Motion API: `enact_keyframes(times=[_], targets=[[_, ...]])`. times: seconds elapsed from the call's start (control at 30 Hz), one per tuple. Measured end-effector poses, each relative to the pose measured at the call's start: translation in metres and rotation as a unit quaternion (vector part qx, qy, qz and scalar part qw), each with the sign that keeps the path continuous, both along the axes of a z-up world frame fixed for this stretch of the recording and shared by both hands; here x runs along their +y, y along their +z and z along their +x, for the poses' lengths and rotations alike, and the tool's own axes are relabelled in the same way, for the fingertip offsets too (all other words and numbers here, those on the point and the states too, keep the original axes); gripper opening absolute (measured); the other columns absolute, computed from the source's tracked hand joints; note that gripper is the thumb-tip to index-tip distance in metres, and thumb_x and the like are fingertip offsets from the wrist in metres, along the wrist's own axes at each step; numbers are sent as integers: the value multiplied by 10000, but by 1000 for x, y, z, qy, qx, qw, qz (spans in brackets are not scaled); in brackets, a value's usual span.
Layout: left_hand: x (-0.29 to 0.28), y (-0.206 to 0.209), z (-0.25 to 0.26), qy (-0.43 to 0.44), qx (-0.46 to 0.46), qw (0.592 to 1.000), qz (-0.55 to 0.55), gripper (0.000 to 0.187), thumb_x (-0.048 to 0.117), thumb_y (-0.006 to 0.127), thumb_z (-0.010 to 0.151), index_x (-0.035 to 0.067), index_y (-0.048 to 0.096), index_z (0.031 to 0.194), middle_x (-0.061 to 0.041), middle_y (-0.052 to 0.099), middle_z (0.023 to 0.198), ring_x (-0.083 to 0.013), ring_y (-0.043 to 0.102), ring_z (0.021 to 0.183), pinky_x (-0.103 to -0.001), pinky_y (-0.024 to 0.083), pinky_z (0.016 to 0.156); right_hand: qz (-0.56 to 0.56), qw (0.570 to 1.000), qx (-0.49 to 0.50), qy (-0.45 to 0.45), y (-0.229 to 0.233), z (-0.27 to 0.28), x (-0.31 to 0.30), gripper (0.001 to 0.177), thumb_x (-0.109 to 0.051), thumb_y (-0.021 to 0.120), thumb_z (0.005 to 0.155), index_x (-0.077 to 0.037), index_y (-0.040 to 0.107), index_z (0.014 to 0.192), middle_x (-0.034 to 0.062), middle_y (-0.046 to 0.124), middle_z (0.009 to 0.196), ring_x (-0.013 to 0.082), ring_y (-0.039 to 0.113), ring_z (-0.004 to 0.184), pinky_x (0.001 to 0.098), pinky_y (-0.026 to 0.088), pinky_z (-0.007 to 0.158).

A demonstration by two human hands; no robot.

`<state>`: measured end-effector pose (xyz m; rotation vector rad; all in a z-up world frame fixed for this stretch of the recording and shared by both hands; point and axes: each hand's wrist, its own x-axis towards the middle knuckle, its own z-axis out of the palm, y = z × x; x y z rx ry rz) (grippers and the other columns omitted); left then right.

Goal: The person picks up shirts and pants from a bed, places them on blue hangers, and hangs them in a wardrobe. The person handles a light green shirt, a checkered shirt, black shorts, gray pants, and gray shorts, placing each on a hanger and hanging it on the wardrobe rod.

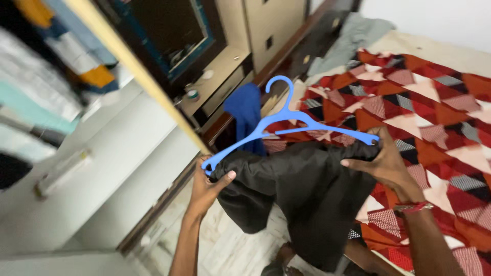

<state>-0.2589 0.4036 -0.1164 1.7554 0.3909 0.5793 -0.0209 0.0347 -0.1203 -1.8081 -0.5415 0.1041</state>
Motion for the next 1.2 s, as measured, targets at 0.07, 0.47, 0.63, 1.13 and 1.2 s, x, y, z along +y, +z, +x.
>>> enact_keyframes(times=[0.07,0.47,0.63,1.13,1.2], targets=[[-7,4,-28,35,-19,999,-11,543,170,893,805,53,483,1141,-37,535,1028,-117,512,949,-263,460,832,55,997,1,53,-4,-5,21,719,-109,952,601,-53,441,1104,68,634,1013,127,635,931,308,568,796],[-49,15,-229,276,17,960,-36,350,234,765,905,79,519,1100,-3,617,1027,-96,552,950,-258,467,861,18,967,-35,252,-18,-55,147,443,99,741,688,-11,552,1073,59,613,918,124,579,836,289,489,736],[-60,29,-286,357,35,933,-43,325,273,734,925,86,532,1097,23,498,939,-102,449,895,-257,385,833,-7,961,21,274,-6,-90,199,425,126,622,740,-37,533,1123,54,608,977,141,559,827,308,451,698],[-22,54,-408,400,32,914,-55,602,150,742,868,120,354,1327,-2,521,988,-123,500,930,-283,466,827,80,836,141,525,22,-168,316,475,114,592,691,-36,521,1136,153,725,1000,203,657,942,280,475,900],[-5,58,-417,409,67,910,16,541,101,783,870,64,451,1295,-35,512,971,-142,493,898,-289,467,812,69,838,134,524,27,-176,330,463,111,613,673,-32,549,1109,126,729,968,184,654,927,269,469,873]])
